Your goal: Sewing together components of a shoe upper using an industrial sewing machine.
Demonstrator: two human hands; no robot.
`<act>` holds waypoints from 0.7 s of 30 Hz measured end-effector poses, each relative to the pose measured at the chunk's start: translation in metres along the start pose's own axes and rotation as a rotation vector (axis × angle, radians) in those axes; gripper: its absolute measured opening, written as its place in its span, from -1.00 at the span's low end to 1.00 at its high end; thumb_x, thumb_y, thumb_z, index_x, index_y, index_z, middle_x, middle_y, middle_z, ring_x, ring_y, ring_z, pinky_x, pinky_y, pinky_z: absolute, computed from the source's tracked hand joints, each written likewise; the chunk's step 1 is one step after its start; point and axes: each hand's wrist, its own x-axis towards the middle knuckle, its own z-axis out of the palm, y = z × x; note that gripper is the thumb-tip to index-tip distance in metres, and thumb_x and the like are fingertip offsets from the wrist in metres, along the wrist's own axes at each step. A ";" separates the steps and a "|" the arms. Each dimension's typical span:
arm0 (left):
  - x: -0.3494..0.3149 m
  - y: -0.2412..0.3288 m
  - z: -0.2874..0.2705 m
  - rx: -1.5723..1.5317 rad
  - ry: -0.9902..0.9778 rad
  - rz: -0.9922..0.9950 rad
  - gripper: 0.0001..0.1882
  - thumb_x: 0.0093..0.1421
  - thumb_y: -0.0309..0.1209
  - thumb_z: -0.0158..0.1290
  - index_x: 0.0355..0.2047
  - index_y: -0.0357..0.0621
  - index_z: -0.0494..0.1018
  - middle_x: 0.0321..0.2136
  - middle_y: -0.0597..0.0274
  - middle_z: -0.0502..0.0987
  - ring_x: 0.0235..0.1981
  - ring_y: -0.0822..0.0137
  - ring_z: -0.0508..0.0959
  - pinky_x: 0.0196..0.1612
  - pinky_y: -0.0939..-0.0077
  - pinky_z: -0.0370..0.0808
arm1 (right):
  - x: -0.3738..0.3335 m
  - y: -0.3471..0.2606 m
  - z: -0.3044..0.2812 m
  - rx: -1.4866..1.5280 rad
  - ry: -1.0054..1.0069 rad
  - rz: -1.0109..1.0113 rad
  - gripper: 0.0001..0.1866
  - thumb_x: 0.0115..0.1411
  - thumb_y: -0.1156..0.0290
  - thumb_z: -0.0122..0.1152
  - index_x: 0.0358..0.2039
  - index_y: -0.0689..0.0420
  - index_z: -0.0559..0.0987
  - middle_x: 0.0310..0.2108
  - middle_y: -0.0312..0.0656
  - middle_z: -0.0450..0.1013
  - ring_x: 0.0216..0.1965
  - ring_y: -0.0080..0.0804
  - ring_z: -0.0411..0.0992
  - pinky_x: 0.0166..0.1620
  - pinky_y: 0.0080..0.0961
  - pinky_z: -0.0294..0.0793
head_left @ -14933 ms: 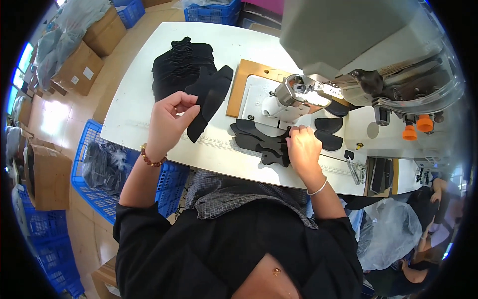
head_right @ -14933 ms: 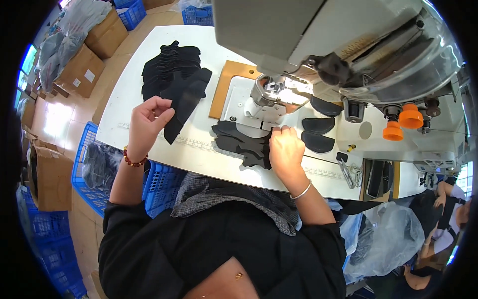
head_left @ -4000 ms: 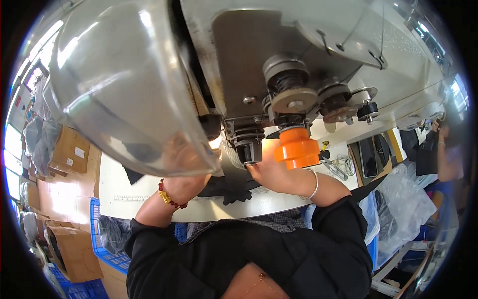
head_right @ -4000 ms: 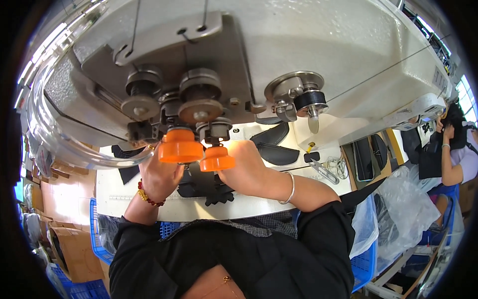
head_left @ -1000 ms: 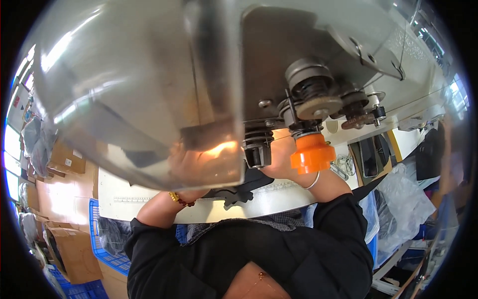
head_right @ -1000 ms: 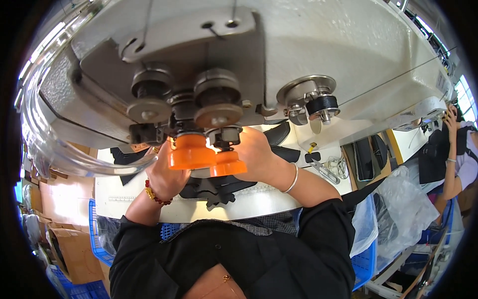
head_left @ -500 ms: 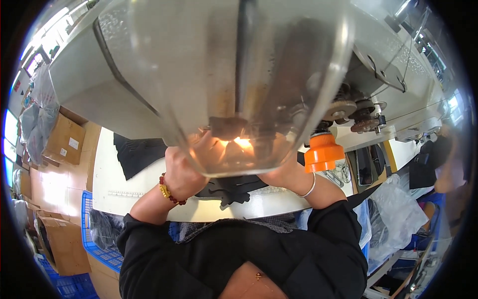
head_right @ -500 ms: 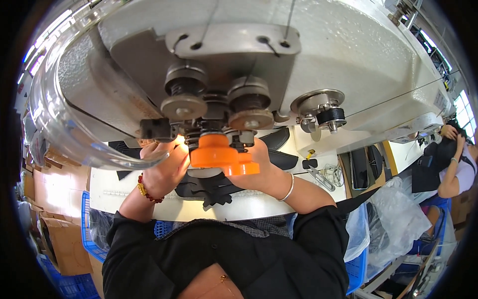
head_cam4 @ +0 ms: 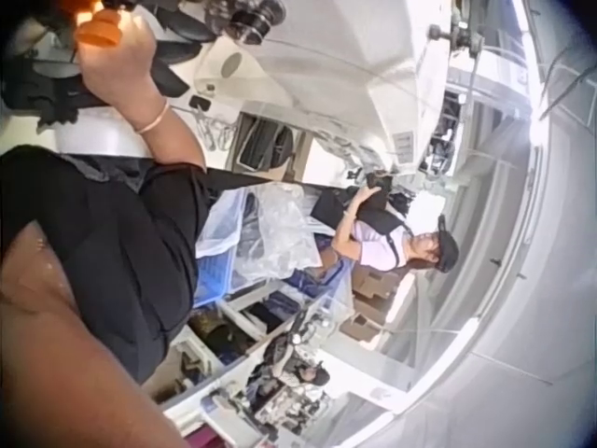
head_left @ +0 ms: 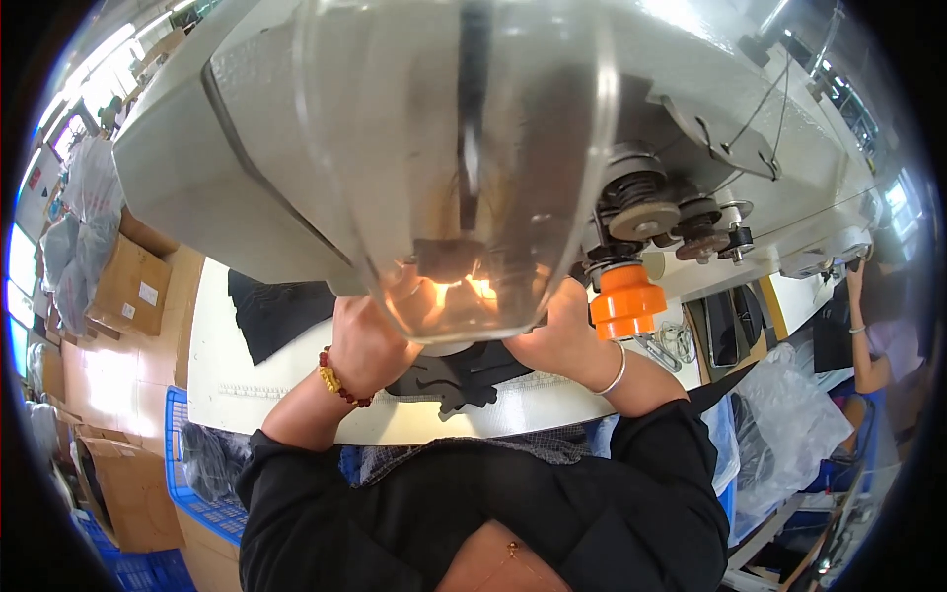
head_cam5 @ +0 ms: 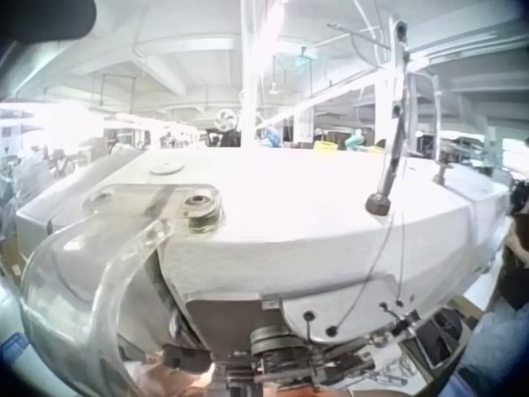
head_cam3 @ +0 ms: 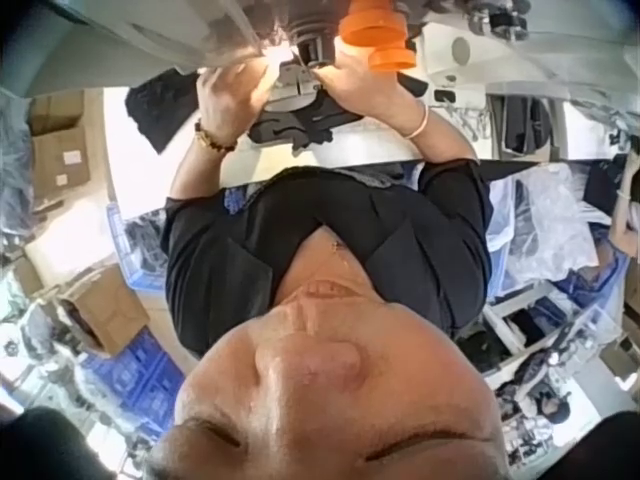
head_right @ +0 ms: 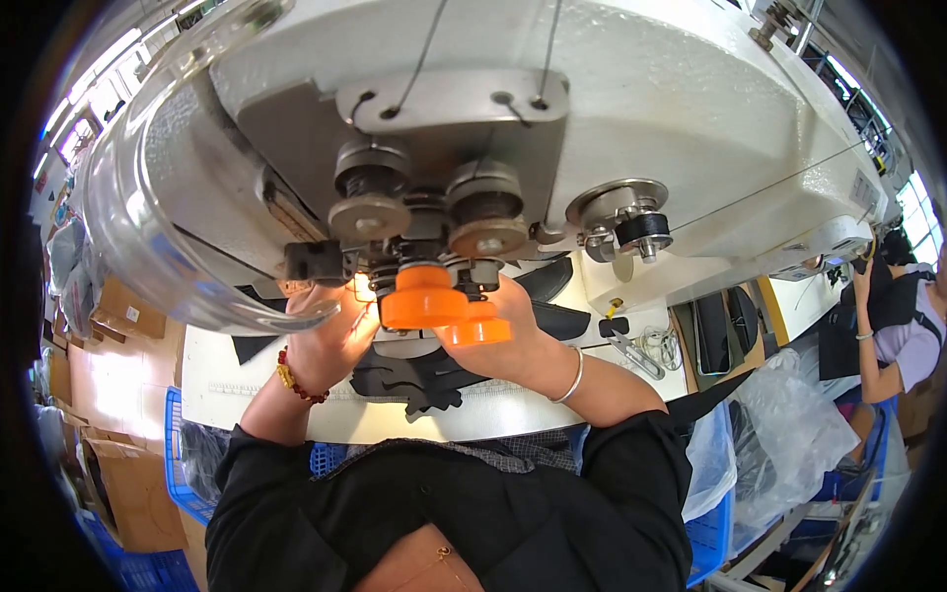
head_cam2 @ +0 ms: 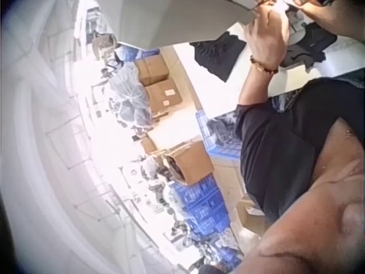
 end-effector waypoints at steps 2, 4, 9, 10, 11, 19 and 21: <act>-0.007 -0.002 0.003 0.031 -0.024 -0.025 -0.68 -0.17 -0.45 0.23 -0.31 -0.08 0.53 -0.24 0.19 0.51 -0.33 0.20 0.57 -0.34 0.32 0.50 | 0.001 -0.001 0.000 0.017 -0.003 0.008 -0.69 -0.09 0.54 0.19 -0.25 0.04 0.61 -0.29 -0.30 0.55 -0.34 -0.35 0.51 -0.28 -0.49 0.49; -0.011 -0.003 0.006 -0.012 0.031 -0.055 -0.68 -0.20 -0.44 0.24 -0.34 -0.08 0.52 -0.26 0.20 0.52 -0.33 0.17 0.57 -0.31 0.30 0.50 | 0.002 -0.001 0.000 -0.054 -0.002 -0.050 -0.70 -0.10 0.51 0.22 -0.27 0.03 0.61 -0.33 -0.30 0.54 -0.38 -0.35 0.51 -0.33 -0.48 0.48; 0.008 -0.011 -0.005 -0.257 0.094 -0.083 -0.77 -0.20 -0.43 0.26 -0.45 -0.12 0.54 -0.40 0.20 0.56 -0.35 0.16 0.57 -0.29 0.33 0.50 | -0.013 0.006 -0.010 -0.266 -0.129 -0.120 -0.75 -0.14 0.45 0.29 -0.35 0.04 0.60 -0.41 -0.30 0.52 -0.47 -0.33 0.48 -0.40 -0.45 0.45; 0.004 -0.024 0.006 -0.364 0.144 -0.215 -0.79 -0.15 -0.44 0.24 -0.44 -0.11 0.53 -0.38 0.21 0.55 -0.34 0.20 0.57 -0.27 0.35 0.49 | -0.019 0.009 -0.014 -0.370 -0.203 -0.151 -0.76 -0.15 0.43 0.30 -0.37 0.03 0.60 -0.44 -0.31 0.51 -0.50 -0.32 0.46 -0.43 -0.44 0.43; -0.007 -0.043 0.024 -0.466 0.196 -0.354 -0.82 -0.09 -0.45 0.23 -0.42 -0.11 0.53 -0.37 0.21 0.55 -0.33 0.24 0.56 -0.25 0.37 0.49 | -0.011 0.006 -0.021 -0.250 -0.106 -0.101 -0.80 -0.17 0.44 0.32 -0.45 0.05 0.55 -0.50 -0.32 0.46 -0.56 -0.32 0.43 -0.49 -0.38 0.40; 0.009 -0.132 0.084 -2.070 -0.029 -0.678 -0.74 0.24 -0.35 0.07 -0.10 -0.18 0.45 -0.12 0.26 0.49 -0.11 0.40 0.48 -0.03 0.48 0.45 | -0.010 0.020 -0.080 -0.430 -0.287 0.236 -0.88 -0.01 0.45 0.18 -0.58 0.10 0.41 -0.60 -0.22 0.34 -0.58 -0.19 0.39 -0.52 -0.26 0.34; 0.011 -0.138 0.085 -1.891 -0.044 -0.629 -0.74 0.24 -0.34 0.07 -0.11 -0.19 0.45 -0.12 0.24 0.50 -0.11 0.38 0.49 -0.04 0.47 0.45 | -0.035 0.033 -0.071 -0.418 -0.326 0.283 -0.83 0.00 0.42 0.19 -0.61 0.14 0.39 -0.61 -0.17 0.33 -0.58 -0.13 0.39 -0.52 -0.21 0.32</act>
